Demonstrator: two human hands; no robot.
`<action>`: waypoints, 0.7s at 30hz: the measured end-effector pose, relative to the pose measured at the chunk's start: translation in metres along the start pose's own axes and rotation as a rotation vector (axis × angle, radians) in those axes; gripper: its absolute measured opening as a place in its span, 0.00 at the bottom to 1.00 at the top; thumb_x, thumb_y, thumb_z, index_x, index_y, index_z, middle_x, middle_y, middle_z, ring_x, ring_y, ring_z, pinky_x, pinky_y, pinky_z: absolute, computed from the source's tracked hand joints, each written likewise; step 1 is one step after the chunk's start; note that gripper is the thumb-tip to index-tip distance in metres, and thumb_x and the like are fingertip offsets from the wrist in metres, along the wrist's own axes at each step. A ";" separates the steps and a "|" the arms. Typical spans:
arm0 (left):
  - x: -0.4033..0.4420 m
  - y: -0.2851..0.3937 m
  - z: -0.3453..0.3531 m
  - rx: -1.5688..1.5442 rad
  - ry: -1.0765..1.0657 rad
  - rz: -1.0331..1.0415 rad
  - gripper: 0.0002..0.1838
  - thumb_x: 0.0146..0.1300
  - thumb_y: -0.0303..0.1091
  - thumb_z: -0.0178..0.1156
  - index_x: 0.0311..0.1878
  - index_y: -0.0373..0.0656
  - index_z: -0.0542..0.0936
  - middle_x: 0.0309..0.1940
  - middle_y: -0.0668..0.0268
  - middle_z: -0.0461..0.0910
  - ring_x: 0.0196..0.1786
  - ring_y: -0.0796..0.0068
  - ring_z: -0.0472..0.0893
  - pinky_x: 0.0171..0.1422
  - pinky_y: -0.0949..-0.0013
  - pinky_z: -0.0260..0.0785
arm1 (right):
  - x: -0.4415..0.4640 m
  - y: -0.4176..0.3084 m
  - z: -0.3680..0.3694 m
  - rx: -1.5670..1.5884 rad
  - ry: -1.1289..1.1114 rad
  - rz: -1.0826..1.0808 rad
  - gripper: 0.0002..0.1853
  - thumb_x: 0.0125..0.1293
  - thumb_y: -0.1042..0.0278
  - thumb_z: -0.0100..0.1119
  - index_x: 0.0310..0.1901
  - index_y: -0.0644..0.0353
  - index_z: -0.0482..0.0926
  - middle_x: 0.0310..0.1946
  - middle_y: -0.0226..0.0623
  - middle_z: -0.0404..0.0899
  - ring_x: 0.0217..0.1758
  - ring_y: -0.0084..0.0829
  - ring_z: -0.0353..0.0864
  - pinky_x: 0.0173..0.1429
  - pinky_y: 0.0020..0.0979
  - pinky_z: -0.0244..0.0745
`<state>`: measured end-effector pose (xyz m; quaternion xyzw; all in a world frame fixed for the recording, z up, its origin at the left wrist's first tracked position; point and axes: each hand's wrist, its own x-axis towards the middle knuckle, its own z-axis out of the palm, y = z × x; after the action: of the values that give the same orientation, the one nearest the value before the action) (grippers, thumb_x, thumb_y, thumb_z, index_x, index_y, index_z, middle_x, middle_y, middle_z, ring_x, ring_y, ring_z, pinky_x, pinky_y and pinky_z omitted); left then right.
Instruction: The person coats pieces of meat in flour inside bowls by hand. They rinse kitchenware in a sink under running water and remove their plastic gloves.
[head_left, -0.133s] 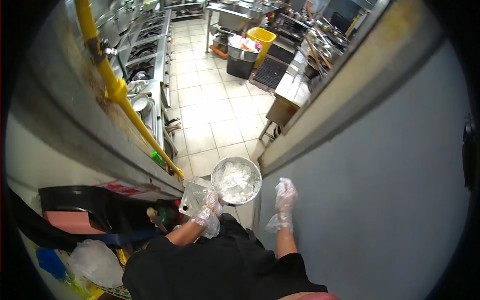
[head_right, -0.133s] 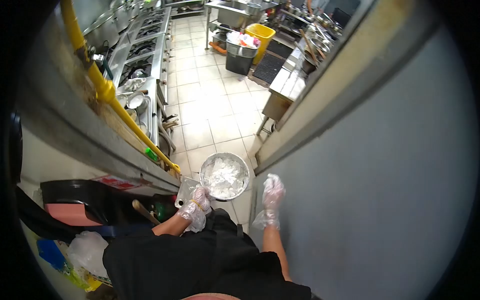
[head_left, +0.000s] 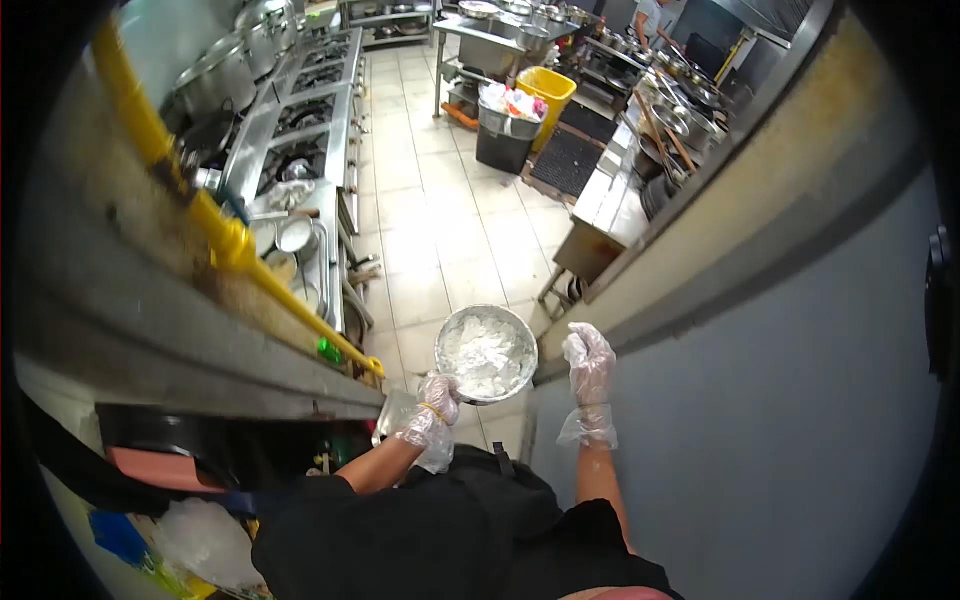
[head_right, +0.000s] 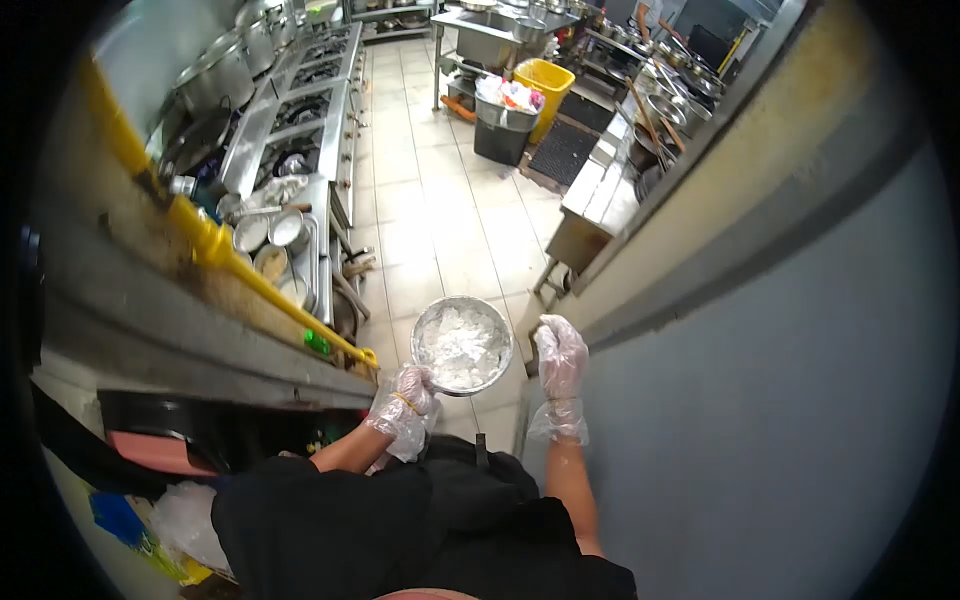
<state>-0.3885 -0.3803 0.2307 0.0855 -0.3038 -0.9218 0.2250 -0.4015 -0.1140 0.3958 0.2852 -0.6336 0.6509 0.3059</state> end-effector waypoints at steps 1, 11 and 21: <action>-0.032 0.019 0.012 0.030 0.039 -0.052 0.01 0.49 0.23 0.51 0.24 0.40 0.71 0.17 0.69 0.66 0.17 0.77 0.66 0.19 0.74 0.59 | 0.007 -0.016 0.013 0.004 -0.029 0.074 0.09 0.58 0.75 0.49 0.37 0.65 0.78 0.30 0.38 0.79 0.32 0.28 0.77 0.40 0.28 0.72; 0.018 -0.066 -0.031 -0.433 0.499 -0.370 0.06 0.47 0.18 0.50 0.27 0.41 0.68 0.18 0.72 0.66 0.17 0.78 0.66 0.20 0.78 0.63 | 0.000 0.176 0.114 -0.493 -1.095 -0.538 0.18 0.53 0.68 0.50 0.48 0.55 0.74 0.54 0.40 0.70 0.56 0.39 0.69 0.61 0.41 0.62; 0.220 -0.002 -0.073 1.412 0.535 0.584 0.05 0.40 0.28 0.58 0.22 0.42 0.72 0.22 0.61 0.75 0.24 0.64 0.74 0.28 0.65 0.68 | 0.114 0.362 0.419 -0.126 -1.629 -0.315 0.21 0.62 0.66 0.53 0.57 0.60 0.68 0.55 0.44 0.69 0.60 0.36 0.66 0.65 0.33 0.58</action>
<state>-0.5619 -0.5199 0.1666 0.3423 -0.7602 -0.3647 0.4147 -0.7574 -0.5321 0.2618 0.7346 -0.6447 0.1534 -0.1457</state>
